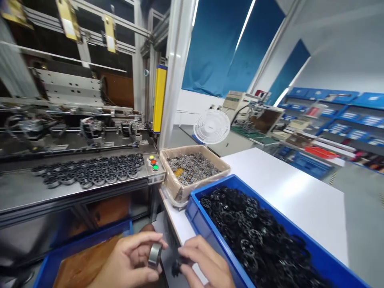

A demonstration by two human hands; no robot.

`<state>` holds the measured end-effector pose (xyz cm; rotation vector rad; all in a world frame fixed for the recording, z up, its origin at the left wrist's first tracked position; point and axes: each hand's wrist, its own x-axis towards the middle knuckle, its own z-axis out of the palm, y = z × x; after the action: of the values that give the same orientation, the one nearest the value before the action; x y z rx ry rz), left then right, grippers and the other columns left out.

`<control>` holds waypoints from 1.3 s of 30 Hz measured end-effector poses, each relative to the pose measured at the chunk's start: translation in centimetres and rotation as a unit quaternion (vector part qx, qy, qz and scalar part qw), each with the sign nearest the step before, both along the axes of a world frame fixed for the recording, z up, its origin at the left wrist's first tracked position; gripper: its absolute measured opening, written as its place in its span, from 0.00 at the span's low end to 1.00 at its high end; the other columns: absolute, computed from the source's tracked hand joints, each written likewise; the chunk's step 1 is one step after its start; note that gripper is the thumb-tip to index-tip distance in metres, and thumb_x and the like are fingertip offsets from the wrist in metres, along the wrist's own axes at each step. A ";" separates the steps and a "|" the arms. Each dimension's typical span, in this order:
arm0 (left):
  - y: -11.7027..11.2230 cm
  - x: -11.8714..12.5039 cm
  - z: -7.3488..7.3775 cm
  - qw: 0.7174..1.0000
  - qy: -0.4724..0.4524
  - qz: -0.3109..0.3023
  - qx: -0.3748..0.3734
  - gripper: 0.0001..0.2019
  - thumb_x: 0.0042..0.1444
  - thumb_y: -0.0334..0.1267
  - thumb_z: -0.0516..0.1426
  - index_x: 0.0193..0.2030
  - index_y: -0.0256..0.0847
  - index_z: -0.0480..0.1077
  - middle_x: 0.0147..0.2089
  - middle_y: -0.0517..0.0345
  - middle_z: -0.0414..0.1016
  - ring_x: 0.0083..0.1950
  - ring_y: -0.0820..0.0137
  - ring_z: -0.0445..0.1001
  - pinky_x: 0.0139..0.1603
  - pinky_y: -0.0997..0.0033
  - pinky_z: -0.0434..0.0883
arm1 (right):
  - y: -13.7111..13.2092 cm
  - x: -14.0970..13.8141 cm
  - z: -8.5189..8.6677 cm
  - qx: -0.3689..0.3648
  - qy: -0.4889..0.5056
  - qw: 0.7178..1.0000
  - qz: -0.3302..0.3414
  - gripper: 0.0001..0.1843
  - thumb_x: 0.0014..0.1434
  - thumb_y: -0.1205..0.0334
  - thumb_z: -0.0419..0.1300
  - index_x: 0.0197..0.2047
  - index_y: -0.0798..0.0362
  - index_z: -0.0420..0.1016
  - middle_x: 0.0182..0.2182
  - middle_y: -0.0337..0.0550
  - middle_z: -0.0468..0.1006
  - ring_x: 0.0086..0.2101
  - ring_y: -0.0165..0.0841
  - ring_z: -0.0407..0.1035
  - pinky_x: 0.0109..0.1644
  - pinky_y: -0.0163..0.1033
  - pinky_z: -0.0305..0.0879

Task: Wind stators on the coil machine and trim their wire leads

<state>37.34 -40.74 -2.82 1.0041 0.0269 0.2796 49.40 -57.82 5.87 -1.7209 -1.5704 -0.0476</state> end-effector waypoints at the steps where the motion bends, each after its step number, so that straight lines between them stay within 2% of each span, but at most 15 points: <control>1: -0.6 0.3 -0.2 1.000 -0.006 -0.023 -0.015 0.27 0.39 0.29 0.71 0.49 0.46 0.77 0.46 0.52 0.81 0.38 0.70 0.80 0.38 0.74 0.74 | -0.3 -0.2 -0.4 0.012 0.019 1.000 0.008 0.15 0.58 0.76 0.57 0.46 0.51 0.72 0.35 0.47 0.77 0.35 0.34 0.75 0.38 0.34 0.75; 5: -2.7 1.4 -0.5 0.993 0.031 -0.088 -0.068 0.26 0.35 0.29 0.73 0.45 0.43 0.78 0.39 0.53 0.84 0.37 0.70 0.81 0.37 0.77 0.74 | -1.3 -0.3 -1.3 0.044 0.055 0.997 0.011 0.15 0.56 0.77 0.58 0.44 0.52 0.72 0.37 0.47 0.75 0.37 0.34 0.73 0.39 0.38 0.74; 8: -3.4 1.8 -0.1 0.990 0.040 -0.101 -0.090 0.27 0.31 0.29 0.74 0.43 0.44 0.79 0.37 0.55 0.85 0.36 0.71 0.81 0.35 0.78 0.74 | -1.5 -0.5 -1.5 0.044 0.051 0.998 -0.007 0.14 0.55 0.76 0.58 0.43 0.53 0.73 0.36 0.46 0.72 0.36 0.34 0.71 0.39 0.39 0.73; 14: -3.4 1.7 0.4 0.993 -0.033 -0.077 -0.084 0.25 0.37 0.29 0.72 0.45 0.48 0.79 0.40 0.54 0.85 0.38 0.68 0.82 0.37 0.75 0.76 | -1.4 -0.4 -1.2 0.025 0.038 0.999 0.017 0.20 0.55 0.78 0.57 0.49 0.52 0.71 0.37 0.47 0.73 0.37 0.35 0.70 0.40 0.41 0.72; 18: -3.1 1.5 0.5 0.997 -0.047 -0.028 -0.058 0.25 0.36 0.26 0.72 0.45 0.45 0.79 0.41 0.51 0.85 0.40 0.66 0.83 0.40 0.75 0.76 | -1.4 -0.1 -1.2 0.008 0.001 0.998 0.067 0.28 0.52 0.75 0.60 0.57 0.57 0.64 0.42 0.53 0.72 0.42 0.39 0.69 0.44 0.45 0.73; 22: -3.0 1.3 0.6 0.997 -0.063 -0.020 -0.044 0.27 0.36 0.23 0.71 0.45 0.45 0.79 0.42 0.52 0.85 0.42 0.66 0.82 0.41 0.77 0.75 | -1.1 -0.1 -1.2 0.042 -0.086 0.994 0.056 0.23 0.55 0.77 0.58 0.54 0.61 0.65 0.40 0.56 0.73 0.42 0.39 0.69 0.44 0.46 0.74; 26: -3.0 1.3 0.7 0.996 -0.066 -0.028 -0.051 0.27 0.36 0.22 0.71 0.46 0.47 0.79 0.43 0.54 0.85 0.42 0.68 0.82 0.41 0.79 0.74 | -1.0 -0.2 -1.0 0.045 -0.146 0.988 0.037 0.17 0.59 0.71 0.59 0.52 0.64 0.67 0.37 0.57 0.75 0.40 0.40 0.70 0.42 0.47 0.75; 34: -3.1 1.5 0.9 0.994 -0.075 -0.042 -0.063 0.26 0.38 0.25 0.71 0.46 0.47 0.79 0.41 0.55 0.85 0.40 0.68 0.83 0.39 0.79 0.76 | -0.9 -0.2 -0.8 0.052 -0.168 0.983 0.049 0.12 0.62 0.69 0.57 0.50 0.61 0.69 0.37 0.54 0.77 0.39 0.38 0.72 0.42 0.44 0.75; 39: -2.9 1.2 0.9 0.996 -0.036 -0.054 -0.068 0.26 0.35 0.29 0.73 0.45 0.48 0.80 0.40 0.53 0.85 0.41 0.63 0.83 0.41 0.72 0.77 | -1.0 0.0 -0.8 0.054 -0.172 0.982 0.058 0.13 0.62 0.70 0.58 0.50 0.62 0.70 0.37 0.54 0.78 0.38 0.38 0.72 0.41 0.43 0.74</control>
<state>38.54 -43.67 -1.95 0.8576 -0.0722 0.2118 49.39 -58.79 5.03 -1.5936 -1.8782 -0.3824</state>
